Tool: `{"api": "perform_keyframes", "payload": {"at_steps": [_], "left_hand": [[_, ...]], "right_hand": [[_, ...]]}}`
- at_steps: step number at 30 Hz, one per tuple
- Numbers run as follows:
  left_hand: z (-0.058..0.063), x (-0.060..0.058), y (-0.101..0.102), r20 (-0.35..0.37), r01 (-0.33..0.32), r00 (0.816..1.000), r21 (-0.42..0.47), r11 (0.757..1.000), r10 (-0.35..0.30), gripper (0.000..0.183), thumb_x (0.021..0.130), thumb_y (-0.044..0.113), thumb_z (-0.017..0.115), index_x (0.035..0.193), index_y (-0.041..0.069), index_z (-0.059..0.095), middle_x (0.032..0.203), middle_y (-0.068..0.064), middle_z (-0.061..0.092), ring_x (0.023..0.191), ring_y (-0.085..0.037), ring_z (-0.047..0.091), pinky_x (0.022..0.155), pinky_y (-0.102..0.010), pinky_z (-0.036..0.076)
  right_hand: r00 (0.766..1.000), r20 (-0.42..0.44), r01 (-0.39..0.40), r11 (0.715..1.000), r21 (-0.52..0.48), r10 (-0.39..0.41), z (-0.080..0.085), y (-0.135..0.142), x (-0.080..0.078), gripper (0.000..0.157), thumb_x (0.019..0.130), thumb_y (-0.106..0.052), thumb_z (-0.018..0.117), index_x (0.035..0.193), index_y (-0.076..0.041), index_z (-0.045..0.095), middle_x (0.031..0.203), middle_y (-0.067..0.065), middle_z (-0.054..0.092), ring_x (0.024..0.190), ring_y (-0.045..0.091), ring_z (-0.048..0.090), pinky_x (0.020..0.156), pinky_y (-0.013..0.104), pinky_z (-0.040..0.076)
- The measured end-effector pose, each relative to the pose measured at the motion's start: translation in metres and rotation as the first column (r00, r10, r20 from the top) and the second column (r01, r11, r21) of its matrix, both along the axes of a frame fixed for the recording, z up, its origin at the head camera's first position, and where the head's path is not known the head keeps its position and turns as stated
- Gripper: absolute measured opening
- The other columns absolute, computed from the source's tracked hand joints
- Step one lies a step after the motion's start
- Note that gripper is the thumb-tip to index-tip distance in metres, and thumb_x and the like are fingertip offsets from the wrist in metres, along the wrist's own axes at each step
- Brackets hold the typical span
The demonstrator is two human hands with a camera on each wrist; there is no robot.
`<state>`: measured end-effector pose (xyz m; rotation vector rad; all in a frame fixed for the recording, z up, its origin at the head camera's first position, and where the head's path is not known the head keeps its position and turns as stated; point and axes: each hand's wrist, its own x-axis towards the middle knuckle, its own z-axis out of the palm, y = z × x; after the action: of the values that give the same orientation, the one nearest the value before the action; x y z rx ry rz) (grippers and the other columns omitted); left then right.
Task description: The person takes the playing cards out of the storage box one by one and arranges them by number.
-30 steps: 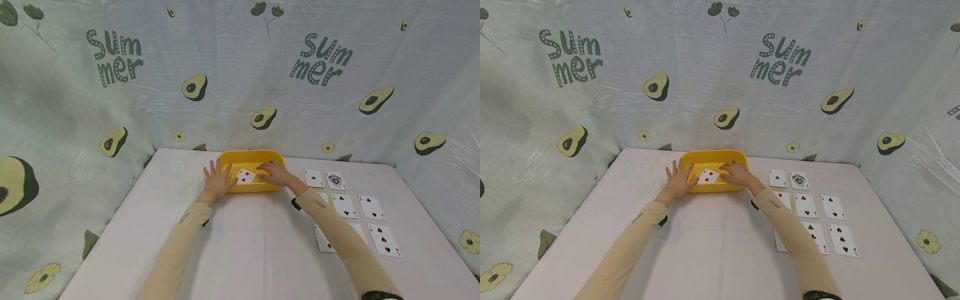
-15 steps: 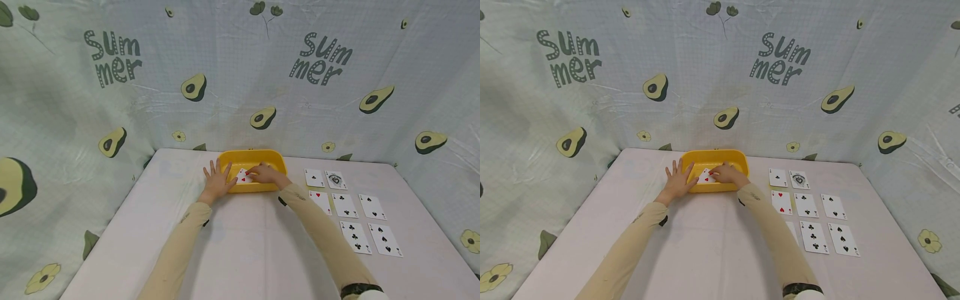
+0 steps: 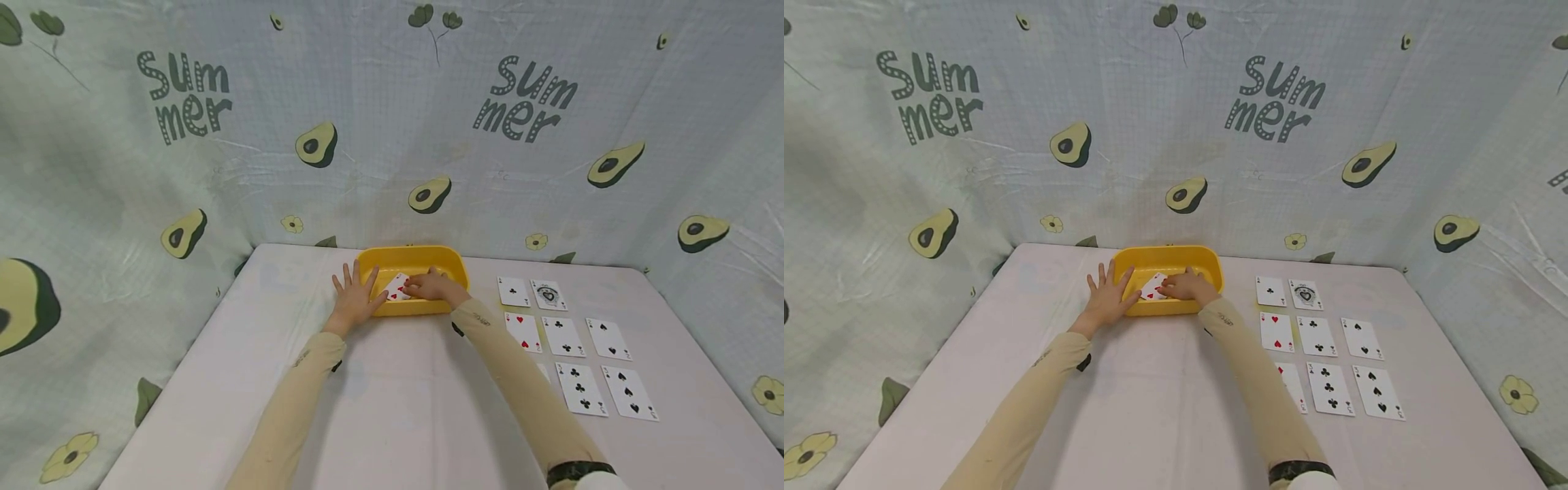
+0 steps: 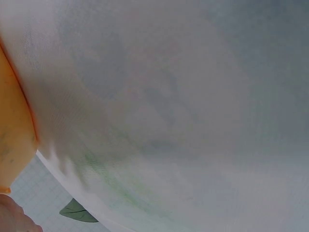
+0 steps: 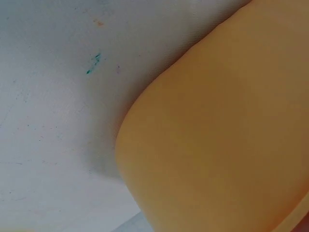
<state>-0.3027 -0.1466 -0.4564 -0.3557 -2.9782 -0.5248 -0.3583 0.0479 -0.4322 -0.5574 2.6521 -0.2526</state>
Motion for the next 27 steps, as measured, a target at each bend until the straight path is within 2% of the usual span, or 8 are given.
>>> {"api": "perform_keyframes", "payload": {"at_steps": [7, 12, 22, 27], "left_hand": [[-0.0012, 0.0008, -0.0006, -0.012, 0.011, 1.0, 0.007, 1.0, -0.011, 0.065, 0.089, 0.051, 0.037, 0.143, 0.018, 0.022, 0.147, -0.028, 0.002, 0.131, -0.053, -0.001, 0.099, -0.069, 0.002], [-0.0017, 0.0, -0.0007, -0.016, 0.012, 1.0, 0.002, 1.0, -0.012, 0.065, 0.089, 0.051, 0.036, 0.143, 0.017, 0.022, 0.146, -0.029, 0.003, 0.131, -0.053, -0.001, 0.098, -0.07, 0.002], [-0.0009, 0.0016, -0.0012, -0.004, 0.009, 1.0, 0.028, 1.0, -0.009, 0.064, 0.089, 0.047, 0.04, 0.142, 0.016, 0.023, 0.147, -0.028, 0.002, 0.131, -0.053, -0.002, 0.098, -0.069, 0.001], [-0.001, 0.002, -0.0009, 0.002, 0.011, 1.0, 0.029, 1.0, -0.011, 0.064, 0.09, 0.047, 0.039, 0.143, 0.017, 0.022, 0.147, -0.028, 0.0, 0.131, -0.053, -0.003, 0.098, -0.069, 0.0]], "right_hand": [[0.987, -0.118, 0.111, 0.993, 0.029, -0.107, -0.0047, 0.0052, 0.0011, 0.06, 0.078, -0.058, 0.054, 0.124, -0.021, 0.052, 0.138, 0.009, 0.043, 0.127, 0.037, 0.027, 0.103, 0.056, 0.021], [0.972, -0.176, 0.165, 0.985, 0.047, -0.155, -0.0073, 0.0055, 0.0007, 0.06, 0.074, -0.057, 0.06, 0.121, -0.021, 0.054, 0.131, 0.012, 0.048, 0.119, 0.033, 0.033, 0.101, 0.055, 0.024], [0.963, -0.206, 0.185, 0.982, 0.042, -0.173, -0.0069, 0.0039, 0.0046, 0.056, 0.074, -0.051, 0.063, 0.12, -0.02, 0.055, 0.128, 0.011, 0.05, 0.116, 0.031, 0.034, 0.101, 0.054, 0.024], [0.959, -0.232, 0.18, 0.981, 0.067, -0.16, -0.0084, 0.0053, 0.0029, 0.072, 0.074, -0.053, 0.063, 0.131, -0.013, 0.043, 0.135, 0.014, 0.041, 0.123, 0.033, 0.03, 0.103, 0.054, 0.023]]}}
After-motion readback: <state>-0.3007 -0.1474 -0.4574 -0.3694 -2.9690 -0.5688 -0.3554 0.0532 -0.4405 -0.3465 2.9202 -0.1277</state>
